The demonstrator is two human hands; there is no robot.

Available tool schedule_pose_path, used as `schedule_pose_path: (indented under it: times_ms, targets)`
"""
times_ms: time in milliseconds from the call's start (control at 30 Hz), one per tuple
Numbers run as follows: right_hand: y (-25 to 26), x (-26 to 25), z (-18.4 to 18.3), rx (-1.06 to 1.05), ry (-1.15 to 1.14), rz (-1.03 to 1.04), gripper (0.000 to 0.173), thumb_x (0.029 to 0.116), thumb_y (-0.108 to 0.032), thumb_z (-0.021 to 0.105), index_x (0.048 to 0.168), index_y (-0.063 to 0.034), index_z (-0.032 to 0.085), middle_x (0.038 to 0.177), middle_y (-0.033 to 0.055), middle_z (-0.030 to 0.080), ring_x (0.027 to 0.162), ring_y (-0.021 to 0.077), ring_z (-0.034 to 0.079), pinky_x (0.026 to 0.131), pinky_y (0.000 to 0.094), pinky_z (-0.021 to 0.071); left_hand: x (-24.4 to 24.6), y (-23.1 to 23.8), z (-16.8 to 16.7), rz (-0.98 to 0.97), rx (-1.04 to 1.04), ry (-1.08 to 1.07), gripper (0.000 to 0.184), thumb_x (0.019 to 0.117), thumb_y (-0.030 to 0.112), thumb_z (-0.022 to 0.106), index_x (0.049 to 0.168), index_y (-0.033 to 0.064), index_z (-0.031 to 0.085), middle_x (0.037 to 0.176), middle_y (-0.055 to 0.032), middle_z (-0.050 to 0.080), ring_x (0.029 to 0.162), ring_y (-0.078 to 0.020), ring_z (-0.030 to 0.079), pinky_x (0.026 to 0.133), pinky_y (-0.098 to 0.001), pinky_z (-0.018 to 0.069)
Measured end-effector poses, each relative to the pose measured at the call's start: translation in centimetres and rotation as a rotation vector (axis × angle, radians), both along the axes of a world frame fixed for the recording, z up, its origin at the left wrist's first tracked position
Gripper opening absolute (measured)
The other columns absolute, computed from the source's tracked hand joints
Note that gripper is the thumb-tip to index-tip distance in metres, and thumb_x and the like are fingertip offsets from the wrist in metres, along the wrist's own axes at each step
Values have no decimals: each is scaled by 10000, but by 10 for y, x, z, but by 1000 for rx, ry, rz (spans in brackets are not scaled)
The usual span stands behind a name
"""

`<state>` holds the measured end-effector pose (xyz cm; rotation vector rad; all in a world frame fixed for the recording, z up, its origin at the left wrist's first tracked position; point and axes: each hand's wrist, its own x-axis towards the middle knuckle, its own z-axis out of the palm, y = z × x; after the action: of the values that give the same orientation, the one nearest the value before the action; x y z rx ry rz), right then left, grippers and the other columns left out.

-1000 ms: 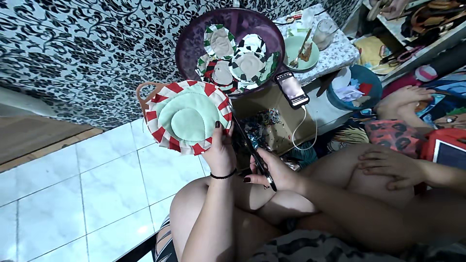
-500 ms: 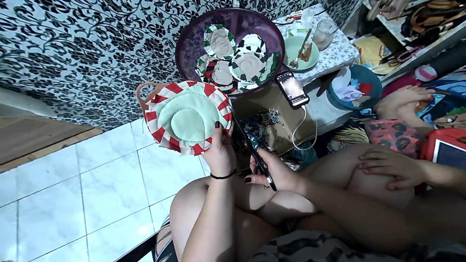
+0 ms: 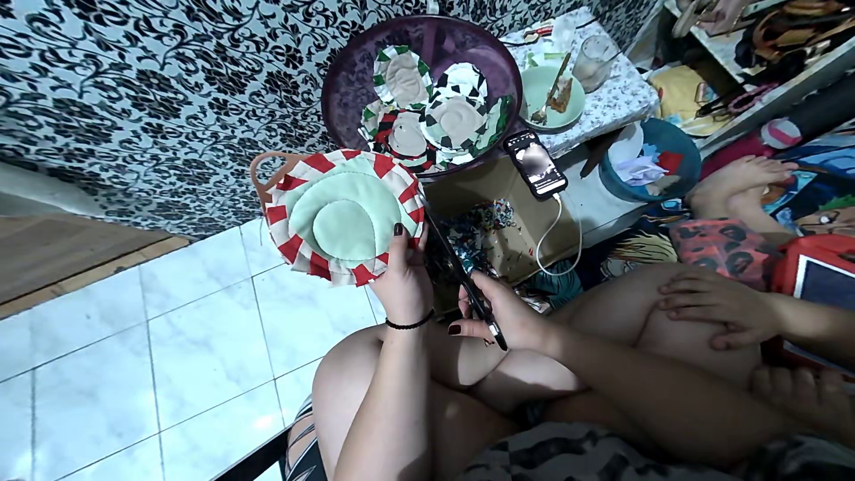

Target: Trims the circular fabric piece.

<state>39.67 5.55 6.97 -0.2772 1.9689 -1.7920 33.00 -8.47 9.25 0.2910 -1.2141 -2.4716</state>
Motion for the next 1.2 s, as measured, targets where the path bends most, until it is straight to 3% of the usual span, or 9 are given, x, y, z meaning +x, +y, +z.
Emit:
schedule_pose_path:
  times_ms: [1200]
  targets:
    - [-8, -12, -1, 19, -45, 14, 468, 907, -315, 782, 1145, 8, 541, 888, 10, 572, 638, -1, 557, 582, 148, 501, -5, -8, -1, 29, 29, -8, 273, 985, -63, 520, 1240, 31, 489, 1151, -130, 648, 1049, -272, 687, 948, -487, 587]
